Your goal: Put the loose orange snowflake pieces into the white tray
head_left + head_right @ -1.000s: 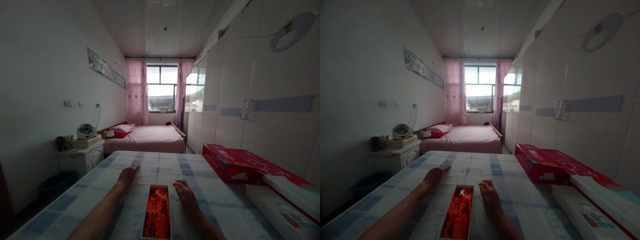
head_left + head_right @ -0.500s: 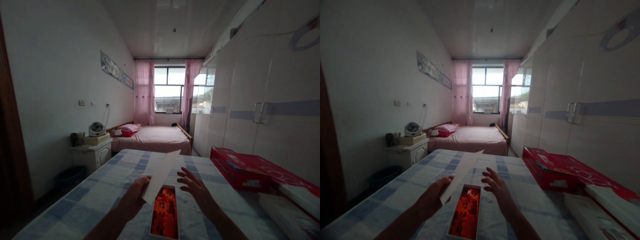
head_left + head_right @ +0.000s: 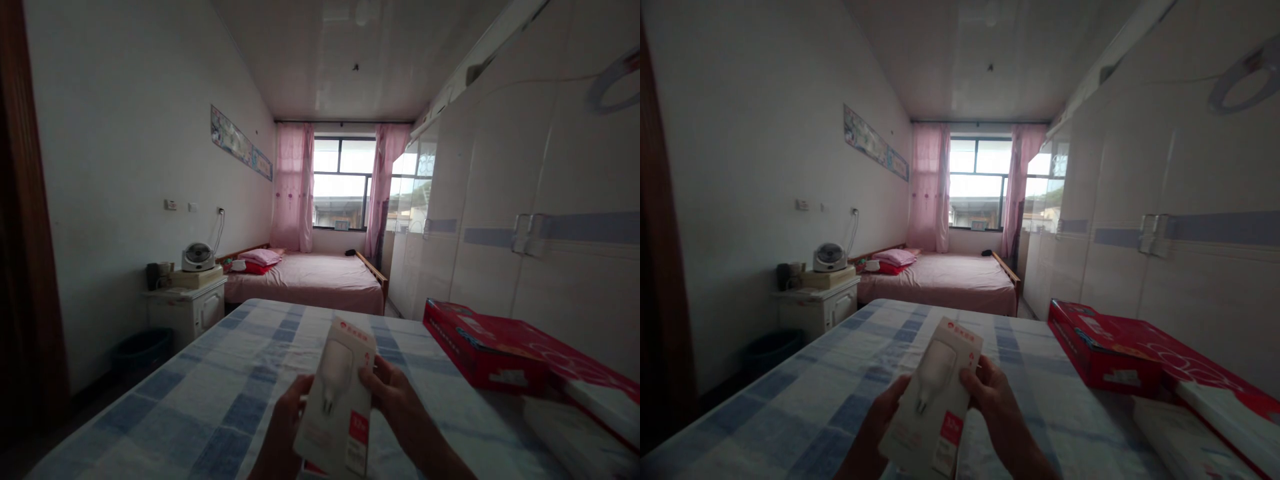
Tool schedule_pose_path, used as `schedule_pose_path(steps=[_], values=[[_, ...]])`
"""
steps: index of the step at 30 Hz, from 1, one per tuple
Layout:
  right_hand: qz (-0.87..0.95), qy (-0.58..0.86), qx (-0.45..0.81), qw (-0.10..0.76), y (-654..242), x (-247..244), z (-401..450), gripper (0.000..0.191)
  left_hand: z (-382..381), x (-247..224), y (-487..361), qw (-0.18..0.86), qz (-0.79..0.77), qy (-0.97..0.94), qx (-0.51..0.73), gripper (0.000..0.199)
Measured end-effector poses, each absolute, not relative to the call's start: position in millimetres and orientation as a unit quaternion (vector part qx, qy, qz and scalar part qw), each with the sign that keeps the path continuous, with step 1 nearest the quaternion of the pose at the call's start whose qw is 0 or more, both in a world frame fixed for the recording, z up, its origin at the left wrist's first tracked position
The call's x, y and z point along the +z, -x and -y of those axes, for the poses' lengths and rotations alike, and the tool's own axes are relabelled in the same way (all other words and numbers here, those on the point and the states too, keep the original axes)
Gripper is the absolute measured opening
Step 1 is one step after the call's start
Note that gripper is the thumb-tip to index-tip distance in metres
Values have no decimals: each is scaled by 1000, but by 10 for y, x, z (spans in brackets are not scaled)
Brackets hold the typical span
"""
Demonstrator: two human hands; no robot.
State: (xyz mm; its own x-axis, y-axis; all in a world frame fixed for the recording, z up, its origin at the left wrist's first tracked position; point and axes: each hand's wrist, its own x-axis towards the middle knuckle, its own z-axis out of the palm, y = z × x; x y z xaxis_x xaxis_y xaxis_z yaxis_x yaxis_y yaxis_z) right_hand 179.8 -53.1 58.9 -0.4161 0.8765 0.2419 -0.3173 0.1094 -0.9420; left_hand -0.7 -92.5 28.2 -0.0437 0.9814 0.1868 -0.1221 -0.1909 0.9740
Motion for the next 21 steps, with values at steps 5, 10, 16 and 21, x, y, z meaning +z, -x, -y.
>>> schedule_pose_path(steps=[5, 10, 16, 21], values=[[605, 366, 538, 459, -1801, 216, 469, 69, 832, 66, 136, 322, -529, -518, 589, 50], [592, 440, 476, 478, -1741, -127, 428, 68, 812, -144, 94, 405, -536, -525, 522, 55], [650, 496, 376, 437, -1722, -163, 397, 56, 826, -176, 43, 446, -545, -526, 477, 71], [621, 552, 341, 441, -1684, -220, 364, 79, 769, -240, 97, 455, -532, -535, 473, 80]])
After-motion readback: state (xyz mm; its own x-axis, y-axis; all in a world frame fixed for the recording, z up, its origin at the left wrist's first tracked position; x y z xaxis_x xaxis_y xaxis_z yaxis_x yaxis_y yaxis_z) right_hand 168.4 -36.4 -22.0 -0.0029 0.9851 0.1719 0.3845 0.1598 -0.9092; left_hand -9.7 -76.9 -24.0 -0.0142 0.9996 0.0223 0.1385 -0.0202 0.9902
